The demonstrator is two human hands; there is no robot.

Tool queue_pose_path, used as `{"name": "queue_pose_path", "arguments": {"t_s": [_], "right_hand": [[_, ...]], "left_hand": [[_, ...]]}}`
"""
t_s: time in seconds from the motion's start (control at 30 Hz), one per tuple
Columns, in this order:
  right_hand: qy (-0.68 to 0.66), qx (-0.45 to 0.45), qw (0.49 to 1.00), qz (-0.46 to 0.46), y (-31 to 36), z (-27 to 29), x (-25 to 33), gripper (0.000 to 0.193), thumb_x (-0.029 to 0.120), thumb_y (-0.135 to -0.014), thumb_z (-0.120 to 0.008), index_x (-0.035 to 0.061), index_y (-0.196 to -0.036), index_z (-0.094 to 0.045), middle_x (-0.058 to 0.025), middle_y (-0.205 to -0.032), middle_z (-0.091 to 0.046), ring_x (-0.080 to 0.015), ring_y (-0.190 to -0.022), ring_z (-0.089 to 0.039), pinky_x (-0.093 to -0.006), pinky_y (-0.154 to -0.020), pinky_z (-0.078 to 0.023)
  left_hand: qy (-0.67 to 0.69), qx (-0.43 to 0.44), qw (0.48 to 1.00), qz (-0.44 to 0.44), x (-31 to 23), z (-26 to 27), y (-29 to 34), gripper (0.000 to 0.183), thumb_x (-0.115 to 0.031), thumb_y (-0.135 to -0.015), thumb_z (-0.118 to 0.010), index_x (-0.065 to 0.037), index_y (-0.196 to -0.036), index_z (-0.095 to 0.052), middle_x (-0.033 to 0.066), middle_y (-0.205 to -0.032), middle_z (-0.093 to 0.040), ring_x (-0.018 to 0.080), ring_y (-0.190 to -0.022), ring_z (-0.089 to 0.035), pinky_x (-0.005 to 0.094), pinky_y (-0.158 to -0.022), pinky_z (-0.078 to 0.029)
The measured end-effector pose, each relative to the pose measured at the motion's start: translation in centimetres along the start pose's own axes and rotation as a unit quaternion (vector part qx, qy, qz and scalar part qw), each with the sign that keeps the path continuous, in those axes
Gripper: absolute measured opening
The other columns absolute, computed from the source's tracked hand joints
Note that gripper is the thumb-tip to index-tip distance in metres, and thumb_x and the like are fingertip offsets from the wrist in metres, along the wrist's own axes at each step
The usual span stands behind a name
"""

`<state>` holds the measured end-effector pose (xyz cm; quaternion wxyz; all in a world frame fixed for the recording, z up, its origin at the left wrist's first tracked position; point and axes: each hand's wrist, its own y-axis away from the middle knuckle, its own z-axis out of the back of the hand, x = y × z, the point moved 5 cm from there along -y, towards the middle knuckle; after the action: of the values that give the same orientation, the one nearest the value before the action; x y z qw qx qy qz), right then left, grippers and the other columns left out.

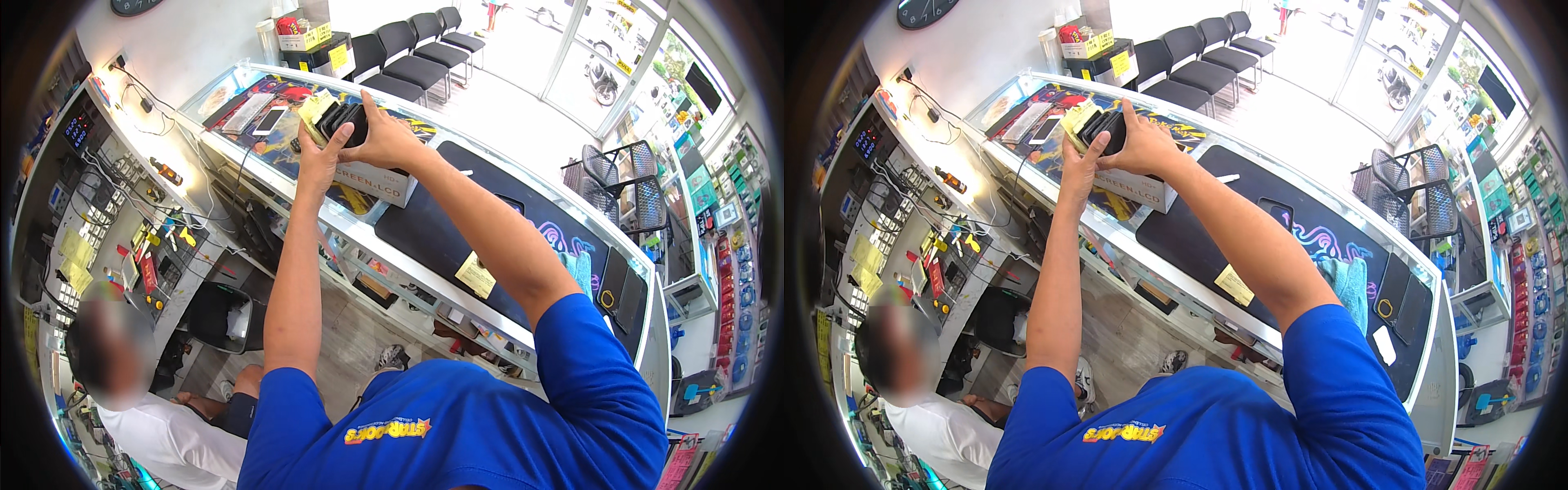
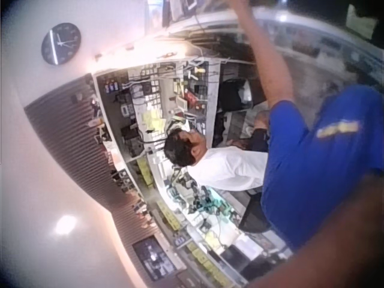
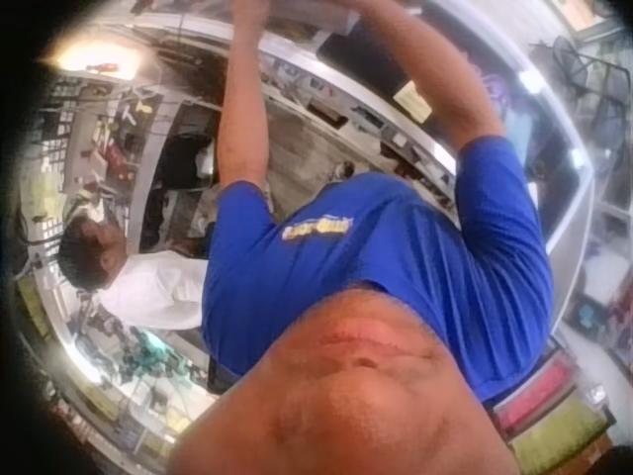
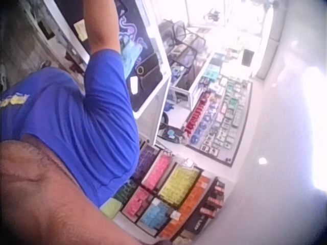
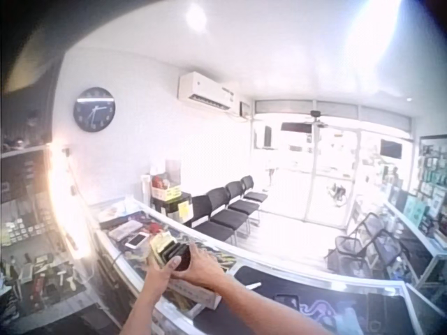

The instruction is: The person wipes several smartphones with a blue cloth, removes a phone case, and places the phone into a red box. The person also handles bubble wrap and a small accessory from the box. The task occurs at a counter in a retail electronics environment.

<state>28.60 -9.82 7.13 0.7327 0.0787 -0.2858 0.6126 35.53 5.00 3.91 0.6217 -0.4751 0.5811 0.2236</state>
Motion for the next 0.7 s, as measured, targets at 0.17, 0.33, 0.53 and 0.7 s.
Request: {"name": "queue_pose_path", "arguments": {"t_s": [0.17,0.33,0.53,0.7], "right_hand": [[0.045,-0.008,0.999,-0.004,2.3,4.1,-1.2,0.148,0.081,-0.068,-0.085,0.0006,-0.172,-0.018,-0.0346,-0.158,-0.050,-0.0474,-0.148,-0.050,-0.0508,-0.125,-0.037],[0.021,-0.129,0.991,0.042,9.8,11.8,-3.5,0.089,0.060,-0.093,-0.078,-0.0001,-0.155,-0.055,-0.0249,-0.149,-0.063,-0.0381,-0.136,-0.063,-0.0456,-0.114,-0.051],[0.107,-0.161,0.966,-0.169,30.8,23.0,-11.4,0.053,0.045,-0.103,-0.070,0.0000,-0.130,-0.074,-0.0204,-0.110,-0.080,-0.0320,-0.102,-0.078,-0.0413,-0.091,-0.060],[-0.118,-0.386,0.861,-0.308,50.5,25.5,-12.9,0.039,0.037,-0.108,-0.068,0.0014,-0.117,-0.081,-0.0054,-0.095,-0.079,-0.0104,-0.081,-0.067,-0.0266,-0.073,-0.050]], "left_hand": [[-0.041,-0.027,0.999,0.005,1.5,0.3,0.3,0.114,-0.051,-0.087,-0.090,0.001,-0.165,-0.026,0.0204,-0.153,-0.051,0.0276,-0.137,-0.055,0.0404,-0.117,-0.043],[-0.002,-0.185,0.971,-0.149,0.2,2.5,6.6,0.077,-0.039,-0.104,-0.074,0.002,-0.159,-0.039,0.0179,-0.153,-0.050,0.0258,-0.142,-0.049,0.0421,-0.121,-0.038],[-0.112,0.054,0.975,-0.183,-4.2,-13.5,17.1,0.025,-0.020,-0.108,-0.065,-0.005,-0.128,-0.067,0.0085,-0.129,-0.062,0.0212,-0.120,-0.056,0.0377,-0.111,-0.039],[-0.160,0.308,0.912,-0.219,-5.8,-25.9,20.3,0.022,-0.022,-0.100,-0.074,-0.010,-0.119,-0.074,0.0094,-0.121,-0.067,0.0283,-0.124,-0.055,0.0416,-0.112,-0.042]]}}
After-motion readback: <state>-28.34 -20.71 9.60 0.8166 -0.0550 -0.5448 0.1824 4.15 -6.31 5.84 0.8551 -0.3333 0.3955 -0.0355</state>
